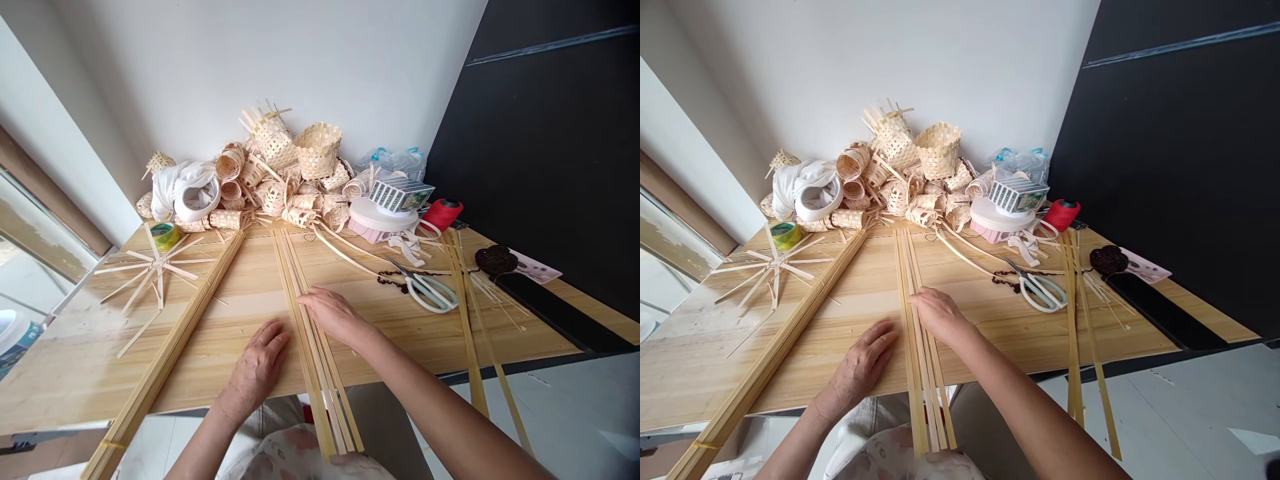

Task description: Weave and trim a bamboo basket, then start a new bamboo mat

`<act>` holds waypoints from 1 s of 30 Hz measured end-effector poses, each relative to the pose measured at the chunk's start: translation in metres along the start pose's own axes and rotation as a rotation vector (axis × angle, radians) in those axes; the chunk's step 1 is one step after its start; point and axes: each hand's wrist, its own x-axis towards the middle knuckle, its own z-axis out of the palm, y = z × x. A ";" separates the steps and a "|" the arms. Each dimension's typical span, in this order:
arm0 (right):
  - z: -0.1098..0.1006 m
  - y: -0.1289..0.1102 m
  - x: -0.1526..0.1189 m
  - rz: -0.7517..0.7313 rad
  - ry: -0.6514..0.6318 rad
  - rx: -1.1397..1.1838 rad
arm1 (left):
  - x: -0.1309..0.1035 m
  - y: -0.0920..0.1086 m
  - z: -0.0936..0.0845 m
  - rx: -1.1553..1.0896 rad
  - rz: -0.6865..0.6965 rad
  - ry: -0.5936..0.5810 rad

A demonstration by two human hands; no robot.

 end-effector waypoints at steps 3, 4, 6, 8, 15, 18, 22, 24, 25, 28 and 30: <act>0.001 -0.002 0.001 0.000 -0.012 -0.008 | 0.000 0.001 -0.002 -0.009 0.002 -0.004; 0.000 -0.003 0.001 0.001 -0.012 -0.011 | 0.000 0.001 -0.002 -0.011 0.002 -0.004; -0.003 -0.005 0.001 0.001 -0.008 -0.016 | -0.001 0.001 -0.002 -0.018 0.001 -0.001; -0.006 -0.008 0.001 -0.004 -0.008 -0.020 | -0.002 -0.001 0.000 -0.035 0.000 0.003; -0.004 -0.012 0.004 -0.009 -0.043 -0.025 | -0.004 0.000 -0.001 -0.129 -0.060 0.008; -0.006 -0.014 0.003 -0.003 -0.041 -0.014 | -0.013 0.008 -0.022 -0.159 -0.065 0.045; -0.013 -0.024 0.004 -0.063 -0.003 0.033 | -0.046 0.012 -0.071 -0.101 -0.134 0.191; -0.016 -0.036 0.007 -0.155 0.006 0.056 | -0.073 0.007 -0.096 0.018 -0.263 0.319; -0.017 -0.044 0.008 -0.212 0.009 0.068 | -0.089 0.003 -0.106 0.094 -0.354 0.405; -0.019 -0.076 0.013 -0.406 0.010 0.113 | -0.142 -0.012 -0.121 0.251 -0.625 0.640; -0.021 -0.100 0.017 -0.518 -0.014 0.124 | -0.173 -0.019 -0.117 0.169 -0.799 0.723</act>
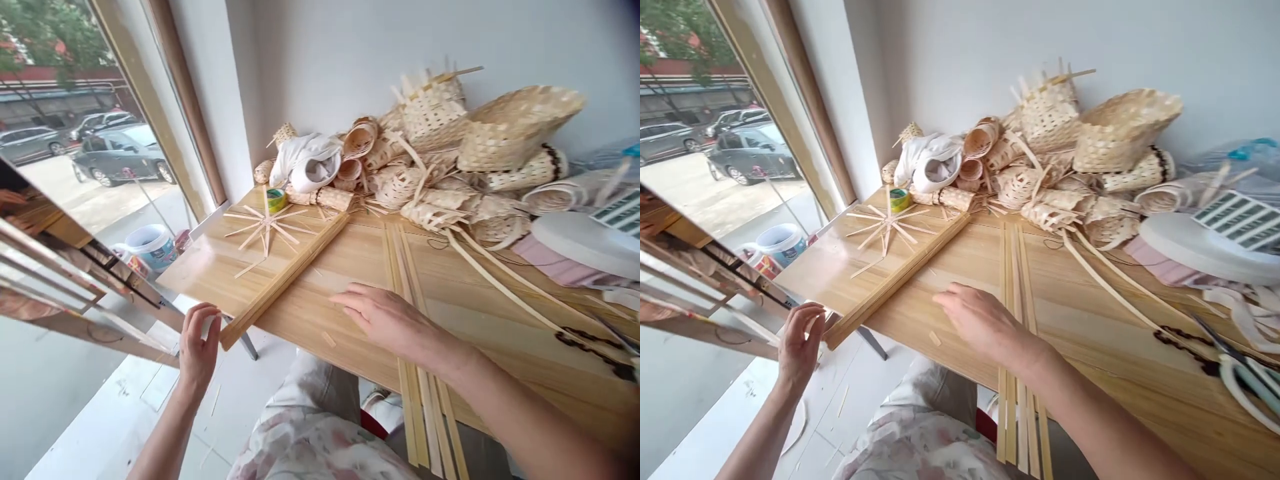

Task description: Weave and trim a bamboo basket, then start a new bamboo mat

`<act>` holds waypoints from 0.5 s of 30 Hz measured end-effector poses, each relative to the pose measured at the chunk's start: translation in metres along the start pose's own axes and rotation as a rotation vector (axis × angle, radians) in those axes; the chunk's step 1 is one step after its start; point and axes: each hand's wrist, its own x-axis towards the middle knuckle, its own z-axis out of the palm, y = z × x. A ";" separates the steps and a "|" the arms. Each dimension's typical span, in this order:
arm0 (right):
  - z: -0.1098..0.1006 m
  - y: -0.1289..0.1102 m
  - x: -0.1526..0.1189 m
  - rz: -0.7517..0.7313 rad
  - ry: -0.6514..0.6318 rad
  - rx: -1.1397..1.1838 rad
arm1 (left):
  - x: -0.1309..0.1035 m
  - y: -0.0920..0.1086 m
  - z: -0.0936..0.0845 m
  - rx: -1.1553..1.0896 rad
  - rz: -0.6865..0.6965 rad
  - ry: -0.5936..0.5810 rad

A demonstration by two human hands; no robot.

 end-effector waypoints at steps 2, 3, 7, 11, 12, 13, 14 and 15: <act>0.003 -0.020 0.016 -0.098 -0.051 -0.005 | -0.018 -0.020 -0.003 -0.146 -0.187 -0.071; 0.006 -0.030 0.023 -0.148 -0.078 -0.015 | -0.027 -0.026 -0.002 -0.234 -0.248 -0.124; 0.025 -0.060 0.052 -0.341 -0.132 -0.061 | -0.050 -0.034 0.008 -0.447 -0.322 -0.272; 0.047 -0.071 0.080 -0.460 -0.070 -0.078 | -0.050 -0.027 0.015 -0.543 -0.367 -0.335; 0.050 -0.071 0.086 -0.469 -0.068 -0.094 | -0.049 -0.025 0.016 -0.564 -0.368 -0.340; 0.053 -0.071 0.091 -0.476 -0.076 -0.116 | -0.049 -0.023 0.017 -0.576 -0.360 -0.335; 0.055 -0.070 0.096 -0.488 -0.090 -0.139 | -0.048 -0.021 0.018 -0.576 -0.345 -0.315; 0.056 -0.070 0.099 -0.504 -0.103 -0.161 | -0.048 -0.021 0.019 -0.570 -0.328 -0.288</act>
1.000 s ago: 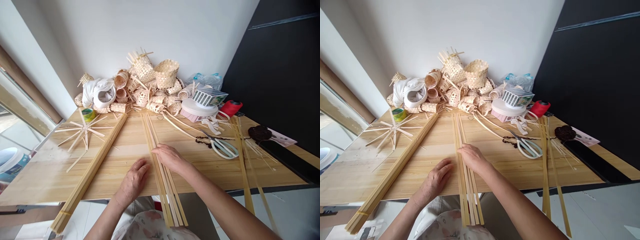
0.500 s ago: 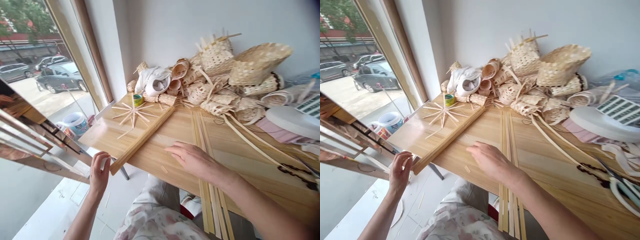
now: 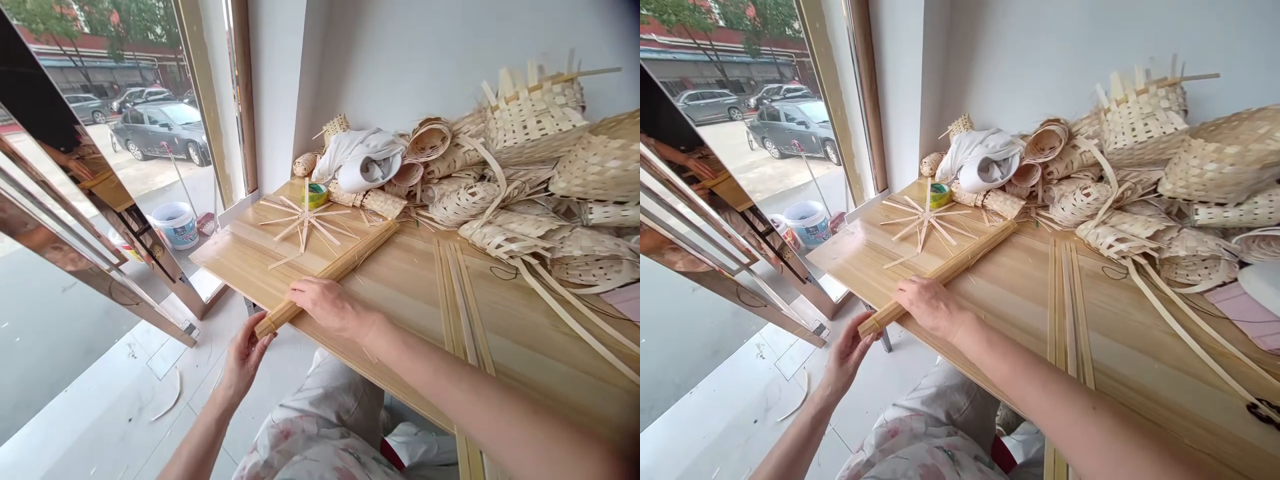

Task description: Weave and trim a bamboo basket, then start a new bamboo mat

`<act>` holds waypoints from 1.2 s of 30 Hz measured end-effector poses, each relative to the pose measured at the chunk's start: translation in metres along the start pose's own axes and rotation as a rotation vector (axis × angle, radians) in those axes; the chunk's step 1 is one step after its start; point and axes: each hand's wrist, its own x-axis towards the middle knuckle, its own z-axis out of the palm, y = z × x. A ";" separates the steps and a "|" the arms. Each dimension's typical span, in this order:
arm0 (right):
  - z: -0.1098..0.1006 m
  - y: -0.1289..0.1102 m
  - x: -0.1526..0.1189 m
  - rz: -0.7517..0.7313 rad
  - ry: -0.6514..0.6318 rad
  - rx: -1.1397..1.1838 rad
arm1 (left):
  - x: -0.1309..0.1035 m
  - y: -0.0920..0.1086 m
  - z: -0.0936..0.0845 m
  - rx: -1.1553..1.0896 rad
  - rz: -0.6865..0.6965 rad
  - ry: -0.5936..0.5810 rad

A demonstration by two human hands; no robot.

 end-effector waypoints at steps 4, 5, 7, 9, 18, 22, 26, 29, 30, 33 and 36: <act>0.000 0.001 0.000 -0.072 0.016 -0.086 | 0.001 0.001 -0.001 0.031 0.058 0.057; 0.000 0.001 -0.001 -0.077 0.046 -0.107 | 0.002 0.001 -0.002 0.043 0.070 0.061; 0.001 0.000 -0.004 -0.080 0.117 -0.135 | 0.004 0.004 -0.005 0.086 0.116 0.075; 0.003 0.000 -0.007 -0.086 0.181 -0.156 | 0.007 0.006 -0.008 0.144 0.173 0.088; 0.005 -0.005 -0.003 -0.037 0.213 -0.126 | 0.012 0.004 -0.011 0.181 0.193 0.121; 0.006 -0.003 0.004 0.009 0.200 -0.047 | 0.016 0.003 -0.014 0.320 0.301 0.165; 0.005 0.000 0.009 -0.016 0.194 -0.062 | 0.020 0.003 -0.019 0.424 0.413 0.179; 0.004 0.002 0.010 -0.066 0.192 -0.101 | 0.021 0.000 -0.020 0.400 0.396 0.184; 0.005 0.002 0.010 -0.074 0.205 -0.114 | 0.021 0.000 -0.020 0.380 0.381 0.192; 0.008 0.003 0.008 -0.074 0.241 -0.145 | 0.022 -0.002 -0.021 0.324 0.330 0.212; 0.012 0.005 0.008 -0.059 0.241 -0.165 | 0.023 -0.001 -0.021 0.279 0.285 0.208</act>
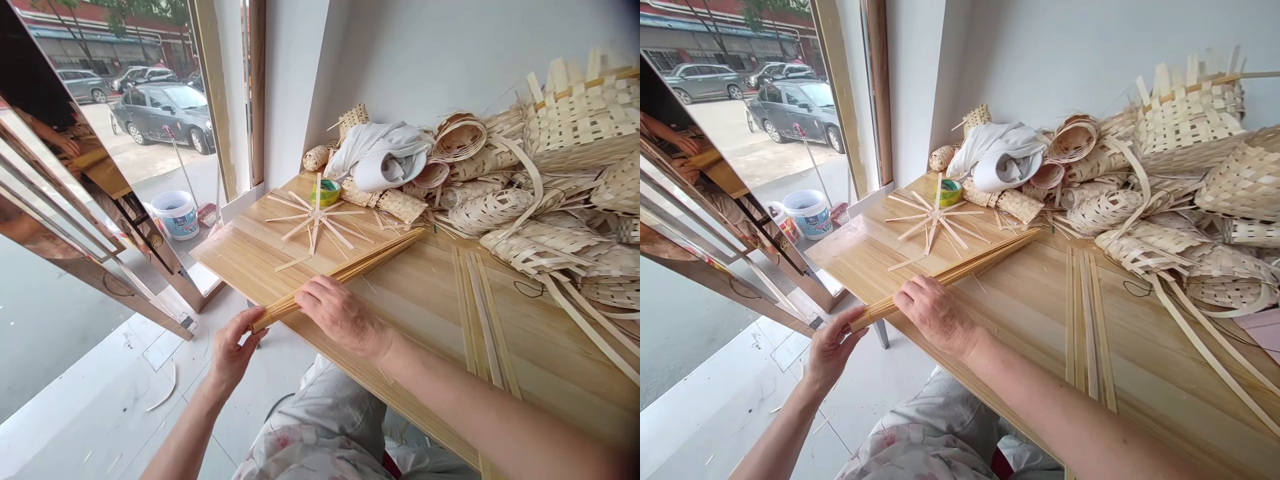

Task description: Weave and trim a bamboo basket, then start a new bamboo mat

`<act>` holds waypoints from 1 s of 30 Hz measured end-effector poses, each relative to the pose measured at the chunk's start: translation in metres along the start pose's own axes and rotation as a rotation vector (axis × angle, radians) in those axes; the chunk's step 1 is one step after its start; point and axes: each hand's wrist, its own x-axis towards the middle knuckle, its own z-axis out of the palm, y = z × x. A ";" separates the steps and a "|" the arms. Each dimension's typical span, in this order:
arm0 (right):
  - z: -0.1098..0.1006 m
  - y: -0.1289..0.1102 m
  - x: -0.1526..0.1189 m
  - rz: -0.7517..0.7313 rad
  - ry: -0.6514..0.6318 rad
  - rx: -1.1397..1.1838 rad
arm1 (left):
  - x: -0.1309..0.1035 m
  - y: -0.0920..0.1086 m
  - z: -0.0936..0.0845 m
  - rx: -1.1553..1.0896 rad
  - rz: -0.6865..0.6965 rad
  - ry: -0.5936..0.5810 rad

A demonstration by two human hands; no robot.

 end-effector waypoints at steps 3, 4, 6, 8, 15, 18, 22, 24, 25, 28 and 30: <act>0.002 0.001 0.000 0.003 0.008 -0.012 | 0.002 0.000 -0.001 -0.026 -0.014 0.001; 0.002 0.002 0.001 -0.004 0.017 -0.019 | 0.003 0.000 -0.001 -0.031 -0.016 0.000; 0.002 0.004 0.002 -0.026 0.031 -0.045 | 0.003 0.000 -0.001 -0.037 -0.027 -0.010; 0.000 0.005 0.004 -0.046 0.032 -0.081 | 0.003 -0.001 -0.001 -0.033 -0.042 -0.020; -0.012 0.012 0.012 -0.145 -0.069 -0.131 | 0.004 -0.008 -0.004 0.017 -0.055 -0.059; -0.020 0.013 0.017 -0.132 -0.118 -0.129 | 0.004 -0.009 -0.006 0.029 -0.064 -0.075; -0.025 0.015 0.021 -0.079 -0.188 -0.099 | 0.004 -0.009 -0.006 0.026 -0.063 -0.075; -0.024 0.017 0.021 -0.071 -0.195 -0.058 | 0.004 -0.008 -0.006 0.024 -0.056 -0.073; -0.022 0.019 0.021 -0.064 -0.192 -0.039 | 0.004 -0.008 -0.006 0.020 -0.057 -0.075; -0.018 0.024 0.021 -0.040 -0.192 0.018 | 0.003 -0.009 -0.005 0.007 -0.059 -0.085; -0.017 0.025 0.022 -0.043 -0.196 0.046 | 0.002 -0.010 -0.005 0.009 -0.060 -0.086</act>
